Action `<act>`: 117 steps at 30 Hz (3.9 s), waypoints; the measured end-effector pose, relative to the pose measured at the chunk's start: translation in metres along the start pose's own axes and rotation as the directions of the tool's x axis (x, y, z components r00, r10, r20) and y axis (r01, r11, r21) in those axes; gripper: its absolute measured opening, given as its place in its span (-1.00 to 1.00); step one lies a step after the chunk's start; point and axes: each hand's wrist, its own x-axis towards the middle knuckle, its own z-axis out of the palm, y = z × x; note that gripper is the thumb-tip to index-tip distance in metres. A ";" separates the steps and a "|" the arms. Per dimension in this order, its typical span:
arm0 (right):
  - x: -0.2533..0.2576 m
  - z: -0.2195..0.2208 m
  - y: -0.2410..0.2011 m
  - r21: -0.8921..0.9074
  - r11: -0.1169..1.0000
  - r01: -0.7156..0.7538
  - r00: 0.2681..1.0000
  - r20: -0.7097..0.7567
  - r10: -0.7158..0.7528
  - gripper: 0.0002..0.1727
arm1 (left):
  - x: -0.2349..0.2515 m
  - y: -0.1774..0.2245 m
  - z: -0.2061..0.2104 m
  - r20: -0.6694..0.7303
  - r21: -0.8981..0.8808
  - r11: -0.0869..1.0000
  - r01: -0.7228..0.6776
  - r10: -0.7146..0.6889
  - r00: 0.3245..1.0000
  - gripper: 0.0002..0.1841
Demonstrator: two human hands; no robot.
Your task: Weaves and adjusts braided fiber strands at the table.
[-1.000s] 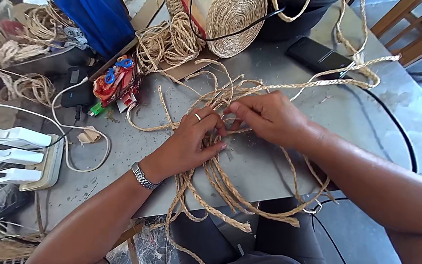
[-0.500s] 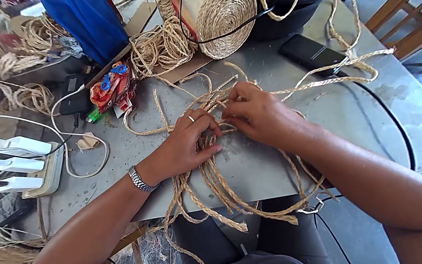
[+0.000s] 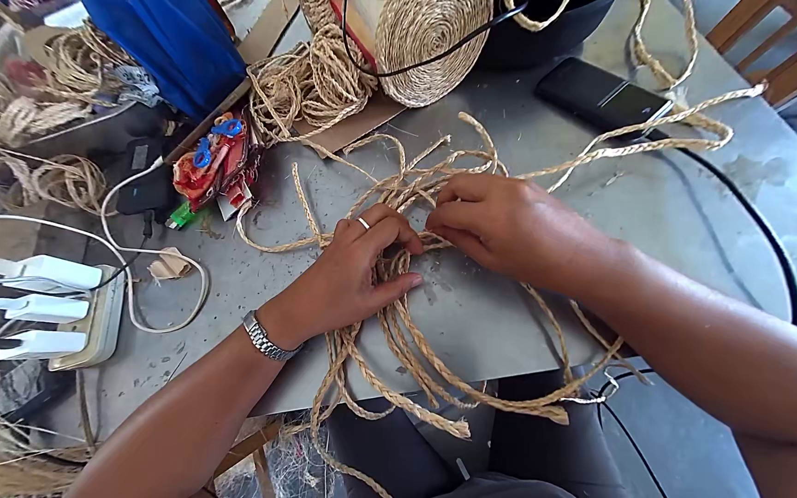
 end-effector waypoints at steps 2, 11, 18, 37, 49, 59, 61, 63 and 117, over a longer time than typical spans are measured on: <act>-0.001 -0.001 -0.001 -0.024 1.000 0.005 1.000 -0.012 -0.005 -0.75 | 0.000 0.000 0.000 -0.008 0.005 1.000 -0.008 0.008 1.000 -0.64; 0.001 -0.001 -0.008 -0.151 0.987 -0.062 0.997 0.026 0.066 -0.78 | 0.001 0.000 0.000 0.002 0.020 0.999 -0.026 0.026 1.000 -0.65; 0.011 0.003 -0.006 -0.053 0.990 -0.133 0.988 0.068 0.137 -0.83 | 0.001 0.000 0.000 -0.011 0.022 0.999 -0.036 0.036 0.999 -0.65; 0.008 -0.001 0.004 0.310 0.941 -0.134 0.986 0.137 0.095 -0.74 | 0.001 0.000 -0.001 -0.003 -0.020 0.999 -0.037 0.037 0.999 -0.71; 0.007 -0.006 -0.001 0.226 0.938 -0.262 0.951 0.228 0.211 -0.80 | 0.001 0.001 -0.001 0.007 -0.008 1.000 -0.003 0.004 1.000 -0.65; 0.002 -0.001 -0.004 0.188 0.948 -0.257 0.953 0.210 0.217 -0.79 | 0.001 0.003 -0.001 -0.003 -0.007 1.000 -0.003 0.003 1.000 -0.57; 0.002 -0.003 -0.004 0.200 0.942 -0.271 0.949 0.221 0.226 -0.78 | 0.001 0.003 -0.001 -0.010 -0.007 1.000 -0.009 0.009 1.000 -0.54; 0.002 -0.005 -0.003 0.202 0.937 -0.286 0.939 0.255 0.232 -0.76 | 0.001 0.003 -0.001 -0.011 0.000 1.000 -0.006 0.006 1.000 -0.52; -0.008 -0.023 -0.004 0.193 0.971 -0.142 0.970 0.222 0.097 -0.55 | 0.002 -0.004 -0.002 0.037 -0.015 0.997 -0.082 0.082 0.996 -0.86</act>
